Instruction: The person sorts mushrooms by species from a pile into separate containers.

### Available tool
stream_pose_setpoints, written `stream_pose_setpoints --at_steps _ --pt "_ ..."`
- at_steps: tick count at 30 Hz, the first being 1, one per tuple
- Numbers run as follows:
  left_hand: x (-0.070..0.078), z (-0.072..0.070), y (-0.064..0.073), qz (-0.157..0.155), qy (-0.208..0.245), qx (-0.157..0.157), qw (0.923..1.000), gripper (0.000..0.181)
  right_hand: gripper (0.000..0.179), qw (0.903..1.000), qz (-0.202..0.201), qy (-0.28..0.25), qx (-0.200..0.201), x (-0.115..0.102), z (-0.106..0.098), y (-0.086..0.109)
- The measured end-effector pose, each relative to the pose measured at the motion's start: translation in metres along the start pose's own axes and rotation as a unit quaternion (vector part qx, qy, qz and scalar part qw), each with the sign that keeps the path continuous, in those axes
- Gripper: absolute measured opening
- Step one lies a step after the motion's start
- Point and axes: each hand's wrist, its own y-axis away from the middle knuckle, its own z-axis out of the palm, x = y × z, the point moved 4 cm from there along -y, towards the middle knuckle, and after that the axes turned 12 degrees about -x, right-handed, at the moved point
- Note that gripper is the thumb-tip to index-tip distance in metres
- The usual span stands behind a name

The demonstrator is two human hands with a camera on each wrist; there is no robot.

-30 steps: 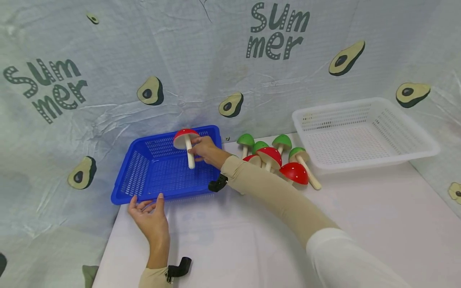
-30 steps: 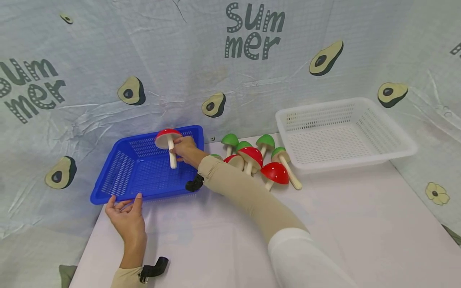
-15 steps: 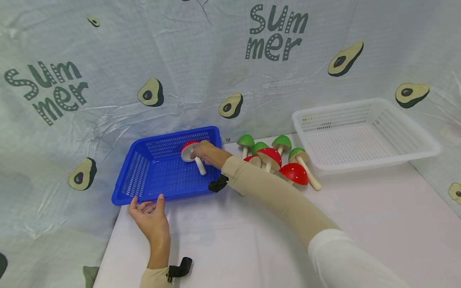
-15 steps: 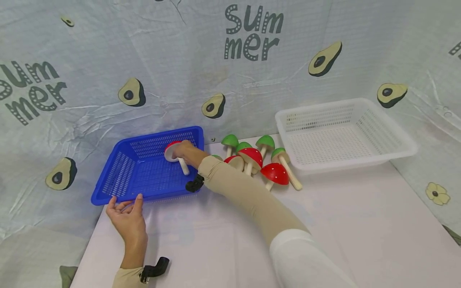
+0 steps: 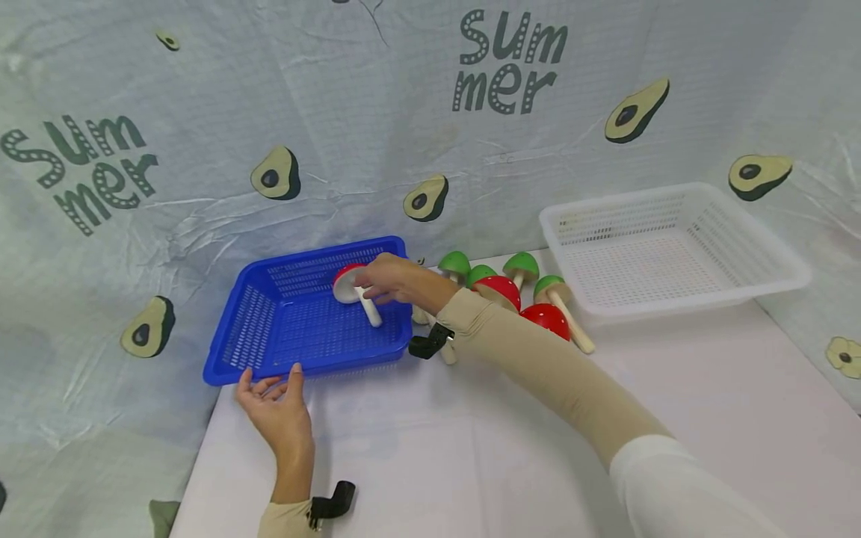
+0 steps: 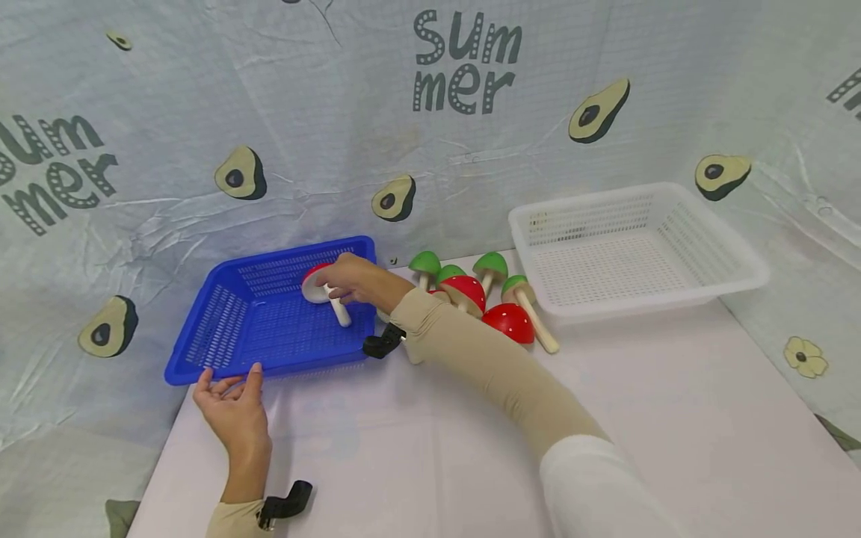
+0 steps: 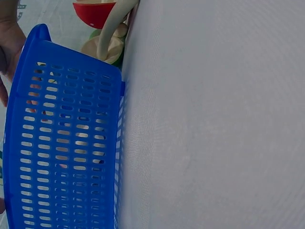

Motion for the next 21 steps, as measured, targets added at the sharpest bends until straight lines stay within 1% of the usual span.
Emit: stream_pose_setpoints --at_steps 2,6,9,13,17,21 --pt "0.000 0.000 0.000 -0.001 -0.002 0.001 1.0000 0.077 0.045 0.9998 -0.011 0.010 -0.016 -0.001 -0.003 0.007" --pt "0.000 0.000 -0.001 -0.003 -0.007 0.000 1.0000 0.077 0.046 0.9983 -0.037 0.032 -0.031 0.001 -0.015 0.021" --pt "0.000 0.000 -0.001 -0.005 -0.005 -0.001 1.0000 0.078 0.046 0.9972 -0.050 0.053 -0.019 0.004 -0.024 0.033" --pt "0.000 0.000 0.001 -0.006 0.002 -0.002 1.0000 0.079 0.039 0.9961 -0.062 0.063 0.005 0.012 -0.036 0.050" --pt "0.001 0.000 0.001 -0.003 0.005 -0.002 1.0000 0.078 0.039 0.9945 -0.080 0.066 0.013 0.020 -0.050 0.069" --pt "0.001 0.001 0.001 -0.004 0.003 -0.001 1.0000 0.078 0.040 0.9908 -0.100 0.089 0.018 0.027 -0.062 0.087"
